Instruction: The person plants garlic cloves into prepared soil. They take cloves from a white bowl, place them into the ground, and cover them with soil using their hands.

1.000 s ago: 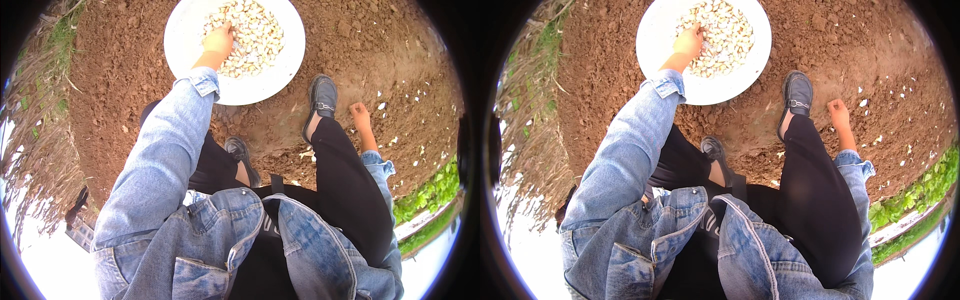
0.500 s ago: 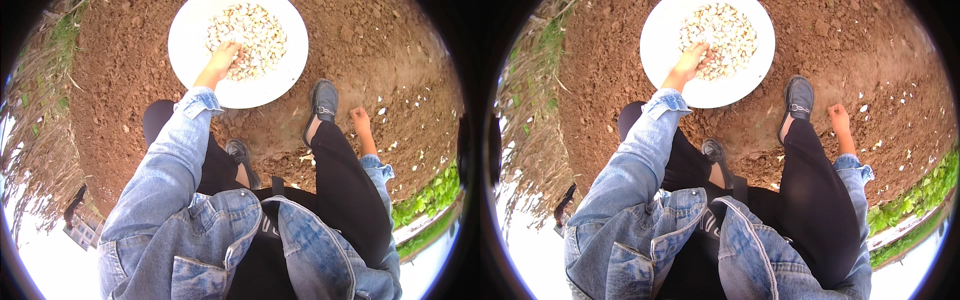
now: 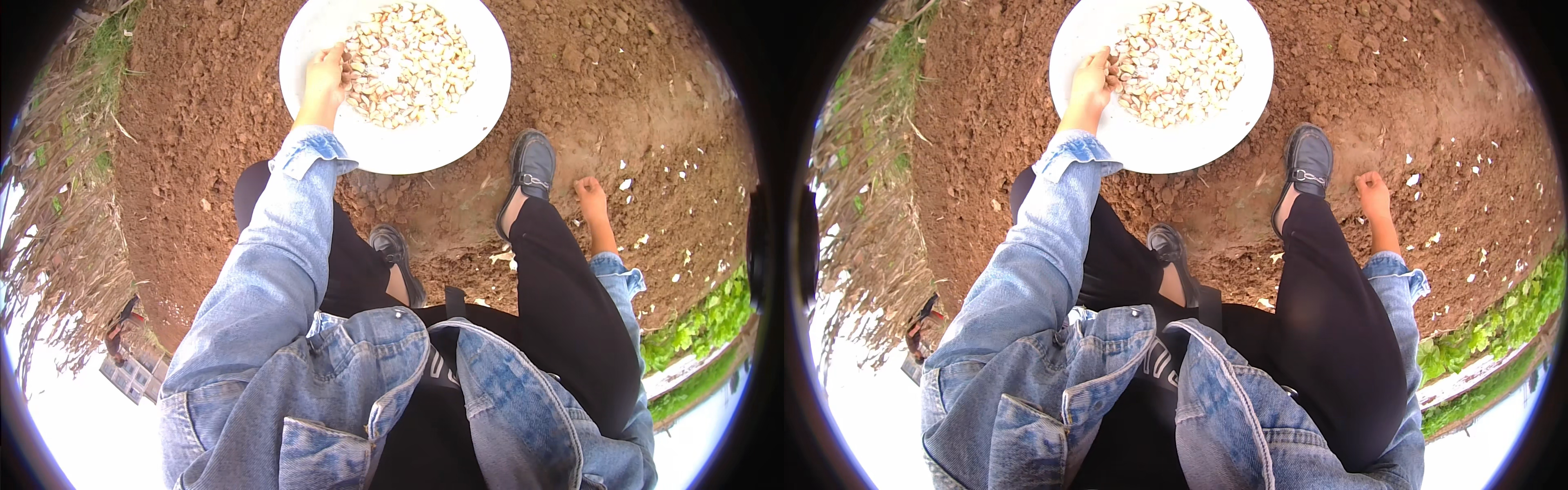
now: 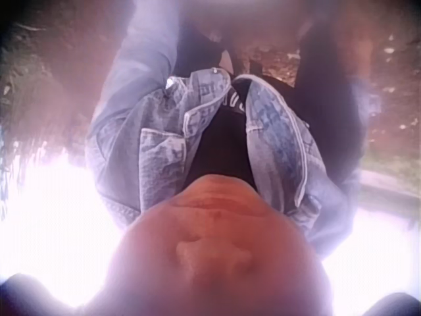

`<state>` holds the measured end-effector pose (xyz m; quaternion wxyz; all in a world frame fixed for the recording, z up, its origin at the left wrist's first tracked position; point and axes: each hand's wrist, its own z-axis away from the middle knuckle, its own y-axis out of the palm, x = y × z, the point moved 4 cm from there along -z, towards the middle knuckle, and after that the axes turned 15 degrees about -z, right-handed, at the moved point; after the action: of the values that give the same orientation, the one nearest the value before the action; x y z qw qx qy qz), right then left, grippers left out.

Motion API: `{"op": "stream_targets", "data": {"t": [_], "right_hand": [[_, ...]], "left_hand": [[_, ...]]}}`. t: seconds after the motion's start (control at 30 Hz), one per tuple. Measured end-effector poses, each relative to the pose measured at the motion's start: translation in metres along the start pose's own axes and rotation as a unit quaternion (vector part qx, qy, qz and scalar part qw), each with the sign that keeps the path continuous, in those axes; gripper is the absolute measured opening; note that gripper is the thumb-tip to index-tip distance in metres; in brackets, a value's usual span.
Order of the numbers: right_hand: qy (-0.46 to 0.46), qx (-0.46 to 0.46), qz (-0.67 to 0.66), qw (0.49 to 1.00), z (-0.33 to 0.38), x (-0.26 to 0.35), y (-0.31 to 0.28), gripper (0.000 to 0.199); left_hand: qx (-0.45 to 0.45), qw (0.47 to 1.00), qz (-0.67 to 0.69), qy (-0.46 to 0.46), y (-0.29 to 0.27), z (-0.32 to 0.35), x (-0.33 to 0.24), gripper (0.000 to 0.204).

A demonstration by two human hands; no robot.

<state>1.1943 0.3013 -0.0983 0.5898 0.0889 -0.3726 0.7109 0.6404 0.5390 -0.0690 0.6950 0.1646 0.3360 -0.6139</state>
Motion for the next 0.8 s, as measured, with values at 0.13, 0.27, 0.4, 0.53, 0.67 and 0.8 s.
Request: {"op": "stream_targets", "data": {"t": [0.13,0.27,0.4,0.53,0.67,0.8], "right_hand": [[-0.011,0.000,0.007,1.000,-0.002,-0.003,-0.001,0.016],[-0.010,0.005,0.000,1.000,-0.002,-0.001,0.002,0.016],[-0.003,0.006,-0.019,1.000,-0.001,-0.004,0.000,0.015],[0.001,0.000,-0.014,1.000,-0.001,-0.006,-0.001,0.016],[-0.005,0.004,-0.025,1.000,-0.003,-0.011,-0.002,0.017],[-0.009,0.002,-0.010,1.000,-0.003,-0.005,0.001,0.018]], "left_hand": [[-0.082,0.917,-0.357,0.158,-0.002,-0.026,-0.008,0.029],[-0.082,0.776,-0.584,0.223,0.005,-0.053,-0.002,0.034],[-0.065,0.702,-0.660,0.259,0.021,-0.041,-0.004,0.031],[0.043,0.941,-0.329,0.070,0.019,-0.010,-0.013,0.022],[0.150,0.986,0.067,0.034,0.008,0.008,-0.023,0.016],[0.209,0.960,0.182,0.026,-0.008,0.020,-0.032,0.017]]}}
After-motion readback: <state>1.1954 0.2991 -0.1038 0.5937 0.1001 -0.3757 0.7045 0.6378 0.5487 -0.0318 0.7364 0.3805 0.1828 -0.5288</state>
